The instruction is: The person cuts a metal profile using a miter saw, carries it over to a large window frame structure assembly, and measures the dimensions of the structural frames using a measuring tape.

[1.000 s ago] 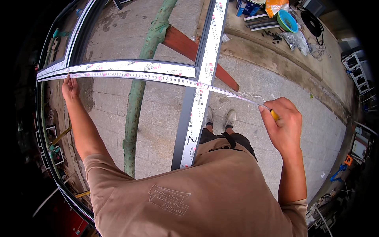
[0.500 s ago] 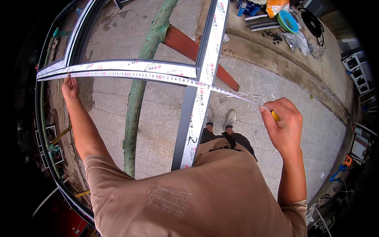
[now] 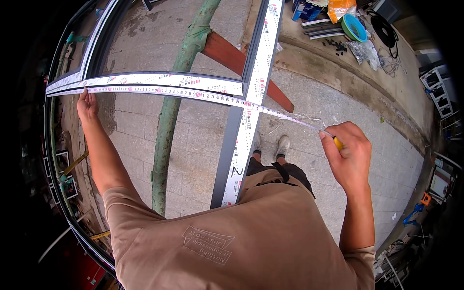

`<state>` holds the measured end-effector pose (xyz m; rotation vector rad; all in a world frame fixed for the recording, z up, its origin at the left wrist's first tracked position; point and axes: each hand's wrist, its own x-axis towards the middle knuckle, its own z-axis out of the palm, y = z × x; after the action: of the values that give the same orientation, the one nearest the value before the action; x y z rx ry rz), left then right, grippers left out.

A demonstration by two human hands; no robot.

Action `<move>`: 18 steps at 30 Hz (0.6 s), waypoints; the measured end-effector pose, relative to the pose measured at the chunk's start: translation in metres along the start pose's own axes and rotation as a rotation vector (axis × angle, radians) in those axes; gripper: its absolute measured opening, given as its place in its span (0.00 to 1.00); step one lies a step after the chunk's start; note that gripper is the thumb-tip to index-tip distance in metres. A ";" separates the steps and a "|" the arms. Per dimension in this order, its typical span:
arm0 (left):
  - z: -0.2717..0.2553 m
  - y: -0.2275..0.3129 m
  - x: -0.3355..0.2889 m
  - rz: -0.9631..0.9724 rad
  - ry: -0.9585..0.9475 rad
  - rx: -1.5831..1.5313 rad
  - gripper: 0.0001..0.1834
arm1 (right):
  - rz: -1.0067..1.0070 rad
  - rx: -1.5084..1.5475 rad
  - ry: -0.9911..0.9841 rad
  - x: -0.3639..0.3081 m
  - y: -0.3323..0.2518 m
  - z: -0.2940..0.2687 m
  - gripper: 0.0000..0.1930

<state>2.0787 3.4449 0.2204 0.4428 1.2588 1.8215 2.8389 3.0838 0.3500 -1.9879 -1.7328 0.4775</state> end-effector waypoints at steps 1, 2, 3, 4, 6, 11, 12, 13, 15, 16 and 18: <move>0.001 0.000 0.000 -0.003 -0.006 -0.002 0.20 | 0.001 0.001 0.001 0.000 0.000 0.000 0.05; 0.000 0.001 0.001 -0.006 -0.011 -0.005 0.20 | 0.001 0.000 0.001 0.000 0.000 0.000 0.05; -0.001 0.001 0.002 -0.009 -0.015 -0.007 0.20 | 0.001 -0.001 0.001 0.000 0.000 0.000 0.05; -0.002 0.001 0.003 -0.005 -0.019 -0.005 0.20 | 0.001 -0.002 0.001 0.000 0.000 0.000 0.05; -0.001 0.000 0.001 0.001 -0.029 -0.002 0.19 | 0.003 0.001 0.001 0.000 0.000 0.000 0.05; -0.001 -0.001 0.001 -0.001 -0.029 -0.011 0.19 | 0.008 0.003 -0.003 -0.001 0.000 0.000 0.04; -0.001 -0.001 0.002 -0.005 -0.028 -0.014 0.19 | 0.009 0.001 -0.004 -0.001 0.000 0.000 0.04; -0.001 -0.001 0.002 -0.003 -0.029 -0.012 0.19 | 0.011 -0.001 -0.005 -0.001 -0.001 0.000 0.04; -0.002 -0.001 0.004 0.000 -0.031 -0.006 0.19 | 0.009 0.001 -0.004 -0.001 0.000 0.000 0.04; -0.002 0.000 0.005 -0.005 -0.031 -0.011 0.19 | 0.007 0.002 -0.004 -0.001 0.001 0.000 0.04; -0.006 0.001 0.008 -0.013 -0.028 -0.021 0.19 | 0.002 0.001 -0.004 0.000 0.000 0.000 0.04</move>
<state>2.0693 3.4478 0.2167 0.4460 1.2202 1.8096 2.8393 3.0835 0.3504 -1.9902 -1.7327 0.4833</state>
